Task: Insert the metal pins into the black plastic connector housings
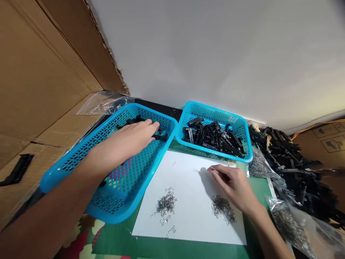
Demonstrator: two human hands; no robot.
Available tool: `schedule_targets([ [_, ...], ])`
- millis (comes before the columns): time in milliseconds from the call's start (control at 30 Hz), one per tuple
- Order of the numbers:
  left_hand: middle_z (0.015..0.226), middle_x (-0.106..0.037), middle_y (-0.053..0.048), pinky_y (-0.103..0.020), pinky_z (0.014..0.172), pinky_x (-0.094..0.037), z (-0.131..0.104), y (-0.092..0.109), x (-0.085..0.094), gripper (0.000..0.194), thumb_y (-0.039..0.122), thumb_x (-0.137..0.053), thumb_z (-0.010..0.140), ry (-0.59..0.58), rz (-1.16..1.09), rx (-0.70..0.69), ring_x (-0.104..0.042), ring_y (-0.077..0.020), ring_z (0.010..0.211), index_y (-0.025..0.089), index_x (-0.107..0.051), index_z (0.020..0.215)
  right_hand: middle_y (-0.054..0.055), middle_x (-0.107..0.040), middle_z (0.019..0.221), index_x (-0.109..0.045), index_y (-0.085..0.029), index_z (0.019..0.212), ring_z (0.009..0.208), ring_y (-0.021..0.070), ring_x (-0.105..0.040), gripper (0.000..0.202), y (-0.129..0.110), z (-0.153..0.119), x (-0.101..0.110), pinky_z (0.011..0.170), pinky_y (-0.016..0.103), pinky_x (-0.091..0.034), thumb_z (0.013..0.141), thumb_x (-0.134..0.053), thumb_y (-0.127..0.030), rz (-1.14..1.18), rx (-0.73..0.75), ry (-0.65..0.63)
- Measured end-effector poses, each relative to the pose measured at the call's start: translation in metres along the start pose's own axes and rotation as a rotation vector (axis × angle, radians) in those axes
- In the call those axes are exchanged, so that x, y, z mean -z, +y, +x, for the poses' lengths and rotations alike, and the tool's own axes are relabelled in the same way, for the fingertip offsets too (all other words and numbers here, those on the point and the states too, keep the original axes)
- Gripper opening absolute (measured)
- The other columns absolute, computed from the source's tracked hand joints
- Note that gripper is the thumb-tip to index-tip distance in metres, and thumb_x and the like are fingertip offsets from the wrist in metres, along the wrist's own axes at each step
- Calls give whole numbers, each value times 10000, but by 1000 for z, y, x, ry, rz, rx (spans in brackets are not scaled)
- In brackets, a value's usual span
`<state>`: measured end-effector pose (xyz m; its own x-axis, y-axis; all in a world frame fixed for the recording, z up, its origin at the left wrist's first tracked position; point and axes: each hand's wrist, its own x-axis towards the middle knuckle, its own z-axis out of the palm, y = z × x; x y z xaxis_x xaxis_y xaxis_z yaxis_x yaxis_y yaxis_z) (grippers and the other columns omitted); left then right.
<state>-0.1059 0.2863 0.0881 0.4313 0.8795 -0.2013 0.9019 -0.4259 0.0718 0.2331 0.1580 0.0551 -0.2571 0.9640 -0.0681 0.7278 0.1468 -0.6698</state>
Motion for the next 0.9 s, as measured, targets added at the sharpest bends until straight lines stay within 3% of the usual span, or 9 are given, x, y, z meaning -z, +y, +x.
schedule_targets([
  [133, 1178, -639, -173, -370, 701, -443, 17, -5, 10, 288, 202, -464, 1011, -94, 81, 1, -682, -309, 887, 155, -617, 1250, 37, -806, 902, -775, -234, 1137, 758, 201, -722, 276, -16, 11, -4, 689, 290, -445, 1069, -528, -336, -20, 42, -120],
  [333, 1072, -690, -106, -319, 738, -418, 40, -38, 18, 126, 219, -554, 945, -58, -13, -102, -647, -251, 900, 192, -653, 1017, 17, -788, 839, -776, -246, 1142, 652, 163, -645, 253, -39, 25, -9, 646, 277, -376, 1065, -545, -314, -13, 70, -172],
  [567, 819, -696, -33, -258, 650, -409, 55, -54, 69, 164, 275, -658, 881, -167, -297, -21, -608, -175, 718, 161, -685, 995, 22, -722, 715, -775, -223, 1163, 608, 175, -571, 225, -63, 64, -40, 615, 276, -302, 1019, -632, -320, -65, 25, -145],
  [667, 839, -696, -15, -222, 701, -428, 42, -55, 90, 220, 285, -633, 939, -73, -352, -19, -598, -140, 760, 123, -683, 1079, 13, -729, 735, -775, -241, 1111, 625, 172, -569, 177, -68, 75, -52, 613, 269, -290, 974, -704, -327, -59, -15, -122],
  [733, 893, -689, -4, -214, 764, -434, 26, -46, 101, 277, 252, -566, 1005, 67, -384, -49, -579, -110, 807, 88, -660, 1207, 3, -734, 745, -770, -256, 1085, 639, 171, -577, 145, -68, 80, -58, 609, 267, -281, 956, -709, -277, -69, -26, -109],
  [833, 923, -670, -7, -204, 711, -429, -3, -11, 113, 259, 224, -595, 1010, 384, -609, -55, -565, -95, 786, 100, -662, 1227, -8, -741, 746, -765, -273, 1044, 646, 174, -596, 154, -67, 82, -62, 602, 274, -272, 940, -674, -205, -88, -33, -101],
  [900, 802, -635, 11, -204, 637, -405, -23, 25, 113, 201, 218, -617, 1008, 511, -819, -91, -530, -86, 691, 128, -699, 1167, 0, -762, 782, -767, -276, 1042, 676, 183, -628, 167, -67, 82, -61, 607, 279, -281, 940, -660, -199, -121, -31, -115],
])
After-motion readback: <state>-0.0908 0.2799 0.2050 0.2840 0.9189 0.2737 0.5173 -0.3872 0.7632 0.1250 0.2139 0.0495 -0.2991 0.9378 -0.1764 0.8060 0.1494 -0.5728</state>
